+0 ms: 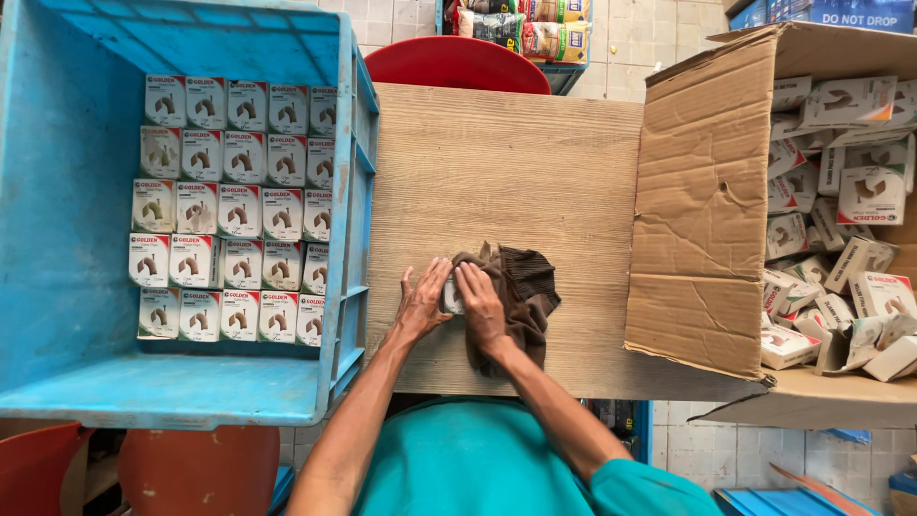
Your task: The person repeatedly picks small product boxes from a cardboard carton, wipes each box with a dark cloth on a flat surface, and places the cleaned boxes into a blue crate. The process is repeated for multiple boxes throughout the clip.
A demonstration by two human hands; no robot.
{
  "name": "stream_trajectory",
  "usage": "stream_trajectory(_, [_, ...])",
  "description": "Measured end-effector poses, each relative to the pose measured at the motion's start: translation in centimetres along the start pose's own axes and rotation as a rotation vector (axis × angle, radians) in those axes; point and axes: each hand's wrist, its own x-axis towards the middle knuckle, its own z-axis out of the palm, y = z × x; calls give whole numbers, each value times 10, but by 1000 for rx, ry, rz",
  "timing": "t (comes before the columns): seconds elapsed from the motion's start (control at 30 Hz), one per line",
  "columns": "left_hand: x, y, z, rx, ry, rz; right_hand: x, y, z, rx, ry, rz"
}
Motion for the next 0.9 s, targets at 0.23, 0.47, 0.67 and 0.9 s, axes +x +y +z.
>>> stream_trajectory(0.23, [3,-3,5,-7,16,6,-11,-15,-22,62,-25,-91])
stream_trajectory(0.47, [-4,4,5,80,-1,-8,-23,-45,-23,147,-8,103])
stream_trajectory(0.67, [-2,42,-29,276,-45,-33,-47,14,-48,296,-78,329])
stream_trajectory(0.9, [22,59,-8,355,-34,2,-28,29,-79,542,-43,719])
